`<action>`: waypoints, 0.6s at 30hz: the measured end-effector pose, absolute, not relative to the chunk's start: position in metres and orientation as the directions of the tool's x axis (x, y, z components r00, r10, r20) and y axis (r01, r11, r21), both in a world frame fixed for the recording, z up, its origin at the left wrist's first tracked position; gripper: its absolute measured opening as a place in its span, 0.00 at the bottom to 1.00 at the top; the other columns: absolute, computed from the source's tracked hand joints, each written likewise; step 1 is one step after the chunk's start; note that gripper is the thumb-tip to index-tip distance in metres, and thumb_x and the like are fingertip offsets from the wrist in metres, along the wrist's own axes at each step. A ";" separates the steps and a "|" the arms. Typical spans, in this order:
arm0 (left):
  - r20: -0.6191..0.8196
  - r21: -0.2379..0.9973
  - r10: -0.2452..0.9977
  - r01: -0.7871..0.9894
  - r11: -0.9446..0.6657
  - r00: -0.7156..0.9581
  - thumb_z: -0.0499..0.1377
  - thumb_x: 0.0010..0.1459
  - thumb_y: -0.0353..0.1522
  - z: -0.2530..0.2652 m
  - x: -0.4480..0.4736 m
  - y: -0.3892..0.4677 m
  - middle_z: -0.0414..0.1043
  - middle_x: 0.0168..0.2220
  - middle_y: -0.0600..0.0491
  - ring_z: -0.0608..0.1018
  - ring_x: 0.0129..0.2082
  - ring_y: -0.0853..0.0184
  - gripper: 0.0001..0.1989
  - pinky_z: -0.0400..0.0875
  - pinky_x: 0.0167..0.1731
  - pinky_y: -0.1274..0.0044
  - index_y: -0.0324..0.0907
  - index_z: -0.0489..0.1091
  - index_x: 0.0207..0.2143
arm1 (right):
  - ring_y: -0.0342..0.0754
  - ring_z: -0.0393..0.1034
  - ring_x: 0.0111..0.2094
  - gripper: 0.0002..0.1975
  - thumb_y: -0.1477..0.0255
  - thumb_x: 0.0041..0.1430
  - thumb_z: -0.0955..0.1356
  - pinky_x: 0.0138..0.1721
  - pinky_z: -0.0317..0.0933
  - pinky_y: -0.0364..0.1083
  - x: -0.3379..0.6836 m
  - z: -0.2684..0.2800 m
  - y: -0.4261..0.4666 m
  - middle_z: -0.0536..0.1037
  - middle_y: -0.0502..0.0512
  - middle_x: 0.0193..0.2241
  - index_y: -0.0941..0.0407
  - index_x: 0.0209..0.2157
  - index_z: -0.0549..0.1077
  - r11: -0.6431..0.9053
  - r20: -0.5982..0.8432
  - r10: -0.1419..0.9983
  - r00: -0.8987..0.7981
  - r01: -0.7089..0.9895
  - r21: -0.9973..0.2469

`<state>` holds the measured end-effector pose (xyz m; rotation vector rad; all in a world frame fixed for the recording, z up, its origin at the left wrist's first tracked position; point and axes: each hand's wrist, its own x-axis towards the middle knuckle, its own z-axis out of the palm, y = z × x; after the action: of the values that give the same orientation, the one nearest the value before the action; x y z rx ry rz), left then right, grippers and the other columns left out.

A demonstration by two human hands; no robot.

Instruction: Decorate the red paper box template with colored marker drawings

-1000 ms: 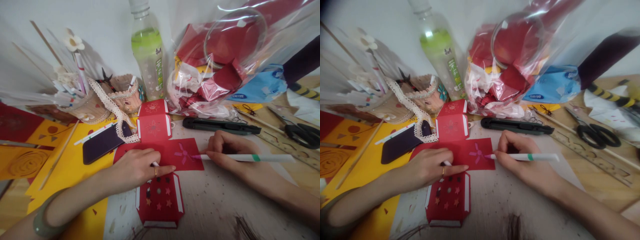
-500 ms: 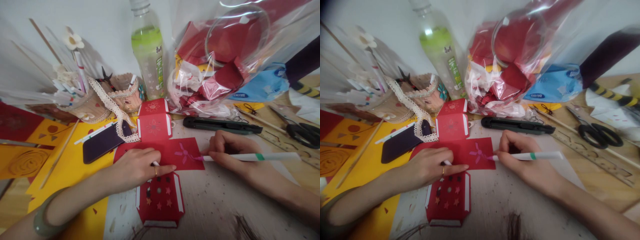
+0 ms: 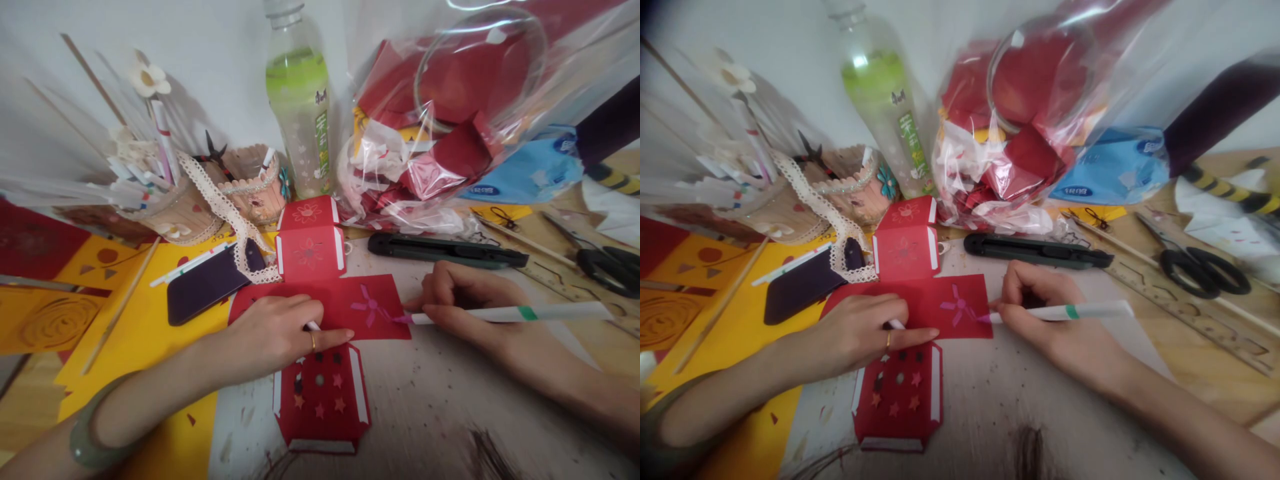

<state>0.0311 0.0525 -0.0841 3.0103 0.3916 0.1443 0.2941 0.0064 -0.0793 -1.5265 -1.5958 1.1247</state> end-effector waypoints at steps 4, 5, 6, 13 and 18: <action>0.092 0.107 0.253 0.243 -0.964 0.963 0.39 0.68 0.29 -0.084 0.032 0.053 0.62 0.27 0.56 0.65 0.25 0.70 0.18 0.59 0.22 0.79 0.48 0.56 0.56 | 0.48 0.61 0.25 0.14 0.66 0.51 0.64 0.22 0.51 0.45 0.295 -0.079 0.005 0.62 0.48 0.17 0.52 0.17 0.55 -0.043 -0.097 0.990 -0.105 0.426 -0.904; 0.097 0.110 0.251 0.240 -0.964 0.963 0.39 0.68 0.29 -0.084 0.032 0.053 0.62 0.27 0.56 0.65 0.25 0.70 0.18 0.59 0.22 0.80 0.48 0.56 0.56 | 0.48 0.60 0.24 0.14 0.67 0.51 0.64 0.22 0.51 0.45 0.296 -0.079 0.005 0.62 0.48 0.17 0.52 0.17 0.55 -0.039 -0.092 0.990 -0.106 0.423 -0.905; 0.100 0.112 0.251 0.240 -0.964 0.963 0.39 0.67 0.29 -0.084 0.032 0.053 0.62 0.27 0.56 0.65 0.25 0.70 0.18 0.59 0.23 0.80 0.47 0.56 0.56 | 0.47 0.59 0.24 0.14 0.67 0.51 0.64 0.22 0.51 0.44 0.296 -0.079 0.005 0.62 0.48 0.17 0.52 0.17 0.55 -0.035 -0.088 0.990 -0.106 0.422 -0.906; 0.100 0.123 0.252 0.239 -0.963 0.963 0.40 0.67 0.28 -0.084 0.032 0.053 0.62 0.27 0.56 0.65 0.25 0.70 0.18 0.59 0.23 0.79 0.47 0.56 0.56 | 0.44 0.55 0.22 0.14 0.67 0.53 0.65 0.20 0.50 0.44 0.294 -0.083 0.008 0.63 0.47 0.18 0.52 0.18 0.57 -0.001 -0.057 0.992 -0.113 0.445 -0.895; 0.103 0.141 0.251 0.235 -0.962 0.963 0.40 0.68 0.28 -0.084 0.032 0.053 0.62 0.27 0.56 0.64 0.25 0.70 0.17 0.58 0.23 0.79 0.46 0.57 0.55 | 0.44 0.56 0.22 0.14 0.66 0.53 0.65 0.21 0.51 0.44 0.294 -0.082 0.008 0.64 0.47 0.19 0.52 0.19 0.57 -0.005 -0.064 0.991 -0.117 0.447 -0.894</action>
<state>0.0320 0.0531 -0.0837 2.9854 0.3712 0.1819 0.2943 0.0084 -0.0823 -1.5090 -1.6306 1.0777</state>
